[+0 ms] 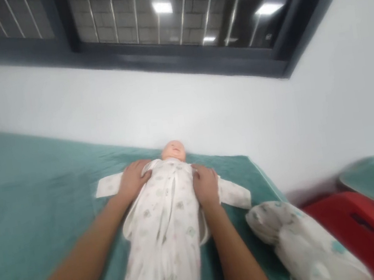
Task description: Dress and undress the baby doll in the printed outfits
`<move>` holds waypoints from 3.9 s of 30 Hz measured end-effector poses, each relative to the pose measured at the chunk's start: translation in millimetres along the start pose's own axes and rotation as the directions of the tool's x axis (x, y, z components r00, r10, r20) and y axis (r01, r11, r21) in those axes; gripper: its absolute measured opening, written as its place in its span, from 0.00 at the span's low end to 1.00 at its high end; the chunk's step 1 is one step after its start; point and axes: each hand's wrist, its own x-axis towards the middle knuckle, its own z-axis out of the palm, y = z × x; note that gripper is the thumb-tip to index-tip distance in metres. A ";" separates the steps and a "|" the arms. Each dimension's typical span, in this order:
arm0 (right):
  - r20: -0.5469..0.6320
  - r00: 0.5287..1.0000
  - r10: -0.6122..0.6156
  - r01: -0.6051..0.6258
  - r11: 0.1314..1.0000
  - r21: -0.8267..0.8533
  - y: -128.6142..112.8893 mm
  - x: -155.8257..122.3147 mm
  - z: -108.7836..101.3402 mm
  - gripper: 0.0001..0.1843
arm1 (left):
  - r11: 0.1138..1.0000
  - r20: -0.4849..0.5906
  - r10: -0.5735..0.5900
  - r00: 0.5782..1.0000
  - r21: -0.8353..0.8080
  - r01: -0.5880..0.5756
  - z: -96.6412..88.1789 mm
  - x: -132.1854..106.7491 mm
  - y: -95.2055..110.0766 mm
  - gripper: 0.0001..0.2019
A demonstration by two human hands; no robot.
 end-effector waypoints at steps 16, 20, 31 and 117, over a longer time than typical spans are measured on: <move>0.212 0.907 0.363 -0.321 0.924 -0.207 44.9 37.4 -18.9 0.20 | 0.912 0.052 -0.357 0.933 0.234 0.336 -22.4 9.8 -5.6 0.16; 0.223 0.907 0.358 -0.323 0.929 -0.180 49.6 38.9 -18.7 0.20 | 0.906 0.082 -0.384 0.920 0.227 0.358 -28.4 11.5 -9.0 0.15; 0.191 0.980 0.062 0.001 0.949 -0.314 29.5 27.1 -12.1 0.23 | 0.967 0.138 -0.110 0.984 0.243 0.074 -21.4 -21.3 -8.4 0.26; 0.169 0.985 0.030 -0.097 0.910 0.404 -86.4 10.6 -40.1 0.18 | 0.905 0.042 -0.151 0.988 0.409 0.121 -18.8 -28.8 14.8 0.29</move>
